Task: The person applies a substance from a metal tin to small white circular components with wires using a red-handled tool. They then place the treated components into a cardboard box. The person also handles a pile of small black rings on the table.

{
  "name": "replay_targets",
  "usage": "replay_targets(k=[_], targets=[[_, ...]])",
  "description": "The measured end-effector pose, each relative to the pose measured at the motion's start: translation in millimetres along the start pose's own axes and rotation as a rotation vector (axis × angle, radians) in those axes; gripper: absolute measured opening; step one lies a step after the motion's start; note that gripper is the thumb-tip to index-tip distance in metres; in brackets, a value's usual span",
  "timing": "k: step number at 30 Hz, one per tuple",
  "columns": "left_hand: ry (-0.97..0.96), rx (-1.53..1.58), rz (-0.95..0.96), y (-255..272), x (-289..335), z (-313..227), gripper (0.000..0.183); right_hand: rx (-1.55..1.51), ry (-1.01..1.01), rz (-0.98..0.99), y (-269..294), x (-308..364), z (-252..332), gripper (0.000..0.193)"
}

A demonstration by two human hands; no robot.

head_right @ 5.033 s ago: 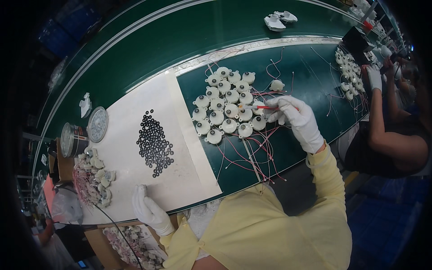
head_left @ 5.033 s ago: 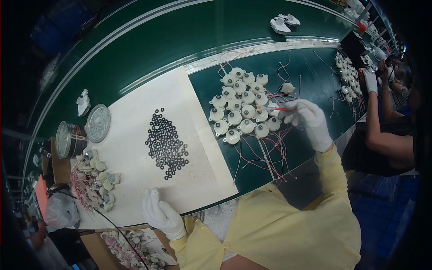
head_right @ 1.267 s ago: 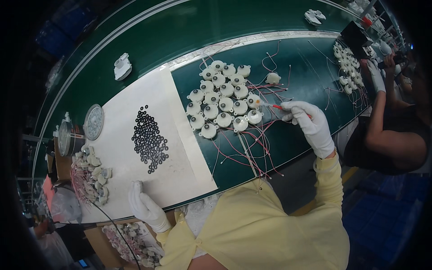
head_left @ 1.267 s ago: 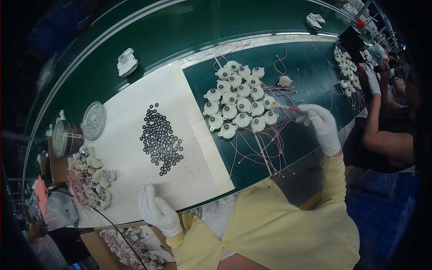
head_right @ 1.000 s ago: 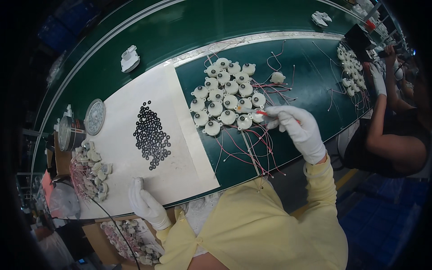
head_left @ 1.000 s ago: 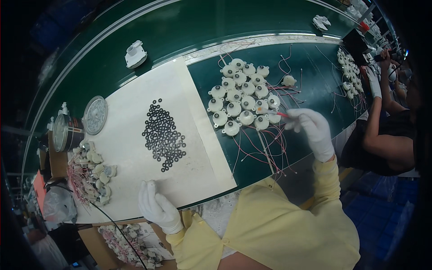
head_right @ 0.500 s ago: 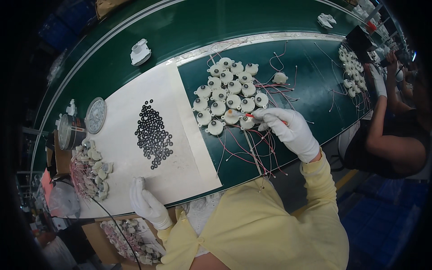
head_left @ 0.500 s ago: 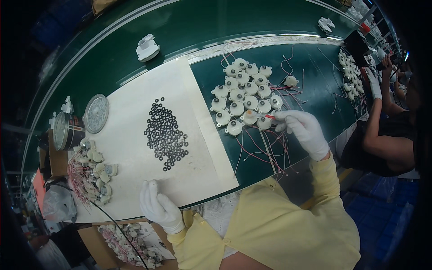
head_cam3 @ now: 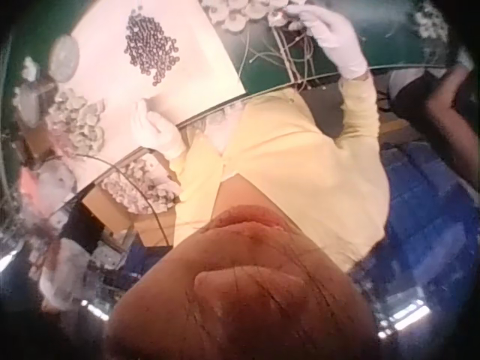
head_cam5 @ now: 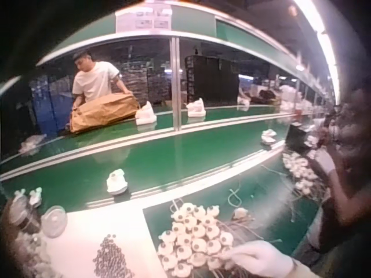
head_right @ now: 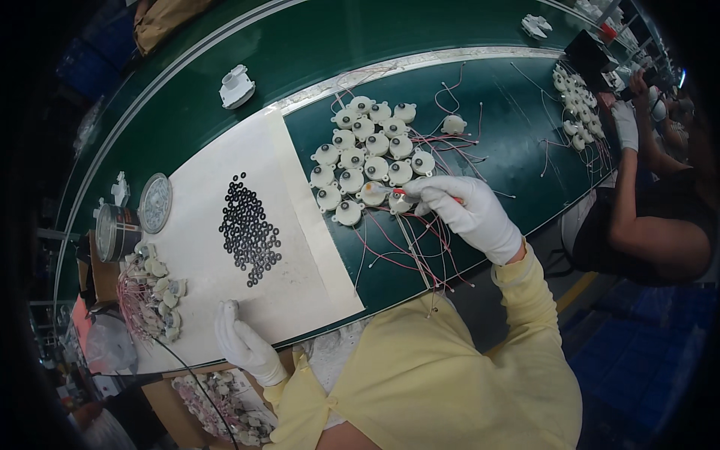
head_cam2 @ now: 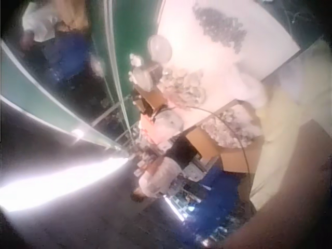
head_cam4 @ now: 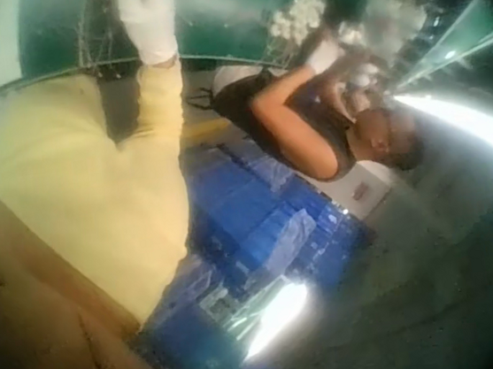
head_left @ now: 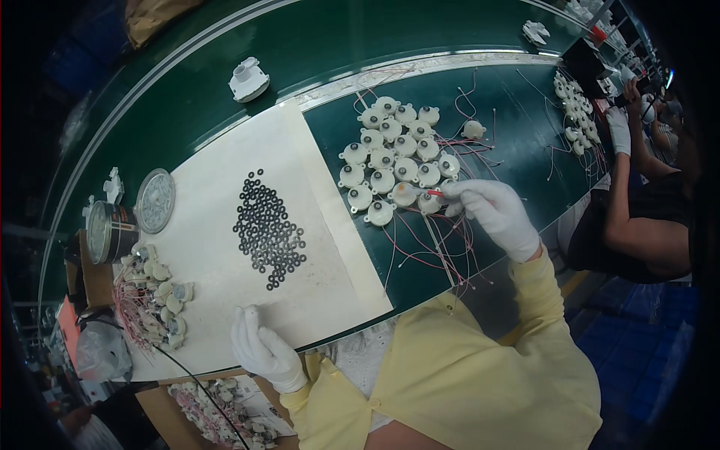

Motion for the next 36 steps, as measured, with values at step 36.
replay_targets(k=[36], targets=[[-0.018, -0.015, 0.042, -4.5, -1.6, -2.9, 0.029, 0.373, 0.303, 0.091, 16.1, 17.9, 30.4, 0.025]])
Point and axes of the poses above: each hand's wrist, its own x-axis away from the middle knuckle, its own y-axis out of the back of the hand, z = x × y, the point moved 10 cm from there along -x, towards the middle knuckle, and after that the axes turned 4 degrees about -z, right-handed, at the moved point
